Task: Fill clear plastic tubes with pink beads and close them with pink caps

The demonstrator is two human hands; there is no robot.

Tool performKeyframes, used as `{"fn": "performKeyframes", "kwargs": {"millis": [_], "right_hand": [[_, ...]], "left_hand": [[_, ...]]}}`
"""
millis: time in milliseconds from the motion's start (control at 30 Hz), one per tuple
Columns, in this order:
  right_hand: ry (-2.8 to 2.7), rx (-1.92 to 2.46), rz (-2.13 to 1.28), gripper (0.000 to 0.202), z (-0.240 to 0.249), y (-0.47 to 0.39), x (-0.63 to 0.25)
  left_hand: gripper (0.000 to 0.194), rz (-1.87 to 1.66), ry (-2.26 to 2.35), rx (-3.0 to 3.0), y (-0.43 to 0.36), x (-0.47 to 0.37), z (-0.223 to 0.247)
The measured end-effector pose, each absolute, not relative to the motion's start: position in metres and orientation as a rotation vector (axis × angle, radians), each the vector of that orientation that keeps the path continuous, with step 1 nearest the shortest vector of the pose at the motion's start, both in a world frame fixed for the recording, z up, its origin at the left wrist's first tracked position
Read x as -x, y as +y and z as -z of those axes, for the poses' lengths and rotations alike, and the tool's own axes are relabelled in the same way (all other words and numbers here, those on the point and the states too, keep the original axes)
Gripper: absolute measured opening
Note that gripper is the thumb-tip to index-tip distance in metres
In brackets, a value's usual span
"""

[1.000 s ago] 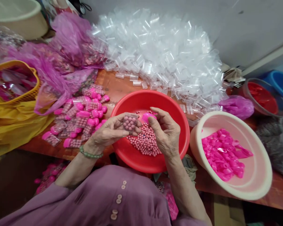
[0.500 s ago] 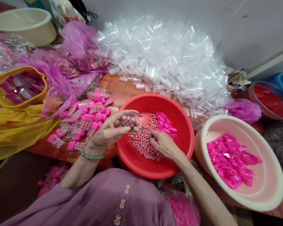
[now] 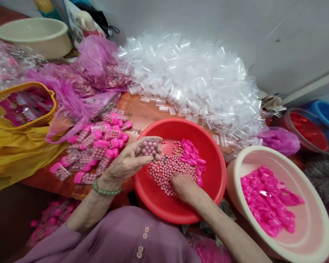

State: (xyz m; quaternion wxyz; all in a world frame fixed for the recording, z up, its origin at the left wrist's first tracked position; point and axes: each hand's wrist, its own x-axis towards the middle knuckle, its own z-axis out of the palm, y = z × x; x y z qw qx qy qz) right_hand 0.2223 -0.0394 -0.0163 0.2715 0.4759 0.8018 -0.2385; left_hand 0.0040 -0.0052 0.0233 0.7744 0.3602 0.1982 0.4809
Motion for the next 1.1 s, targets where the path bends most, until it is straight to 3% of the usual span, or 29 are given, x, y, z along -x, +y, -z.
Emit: {"fn": "performKeyframes", "kwargs": {"millis": [400, 867, 1100], "right_hand": [[2.138, -1.215, 0.595, 0.026, 0.009, -0.040, -0.219], [2.153, -1.240, 0.601, 0.022, 0.000, -0.038, -0.227], [2.148, -1.266, 0.607, 0.019, -0.003, -0.034, -0.231]], "left_hand": [[0.027, -0.991, 0.332, -0.862, 0.000, 0.004, -0.024], [0.035, -0.993, 0.353, -0.792, -0.002, 0.005, -0.023], [0.027, -0.998, 0.236, -0.697, 0.001, 0.003, -0.020]]}}
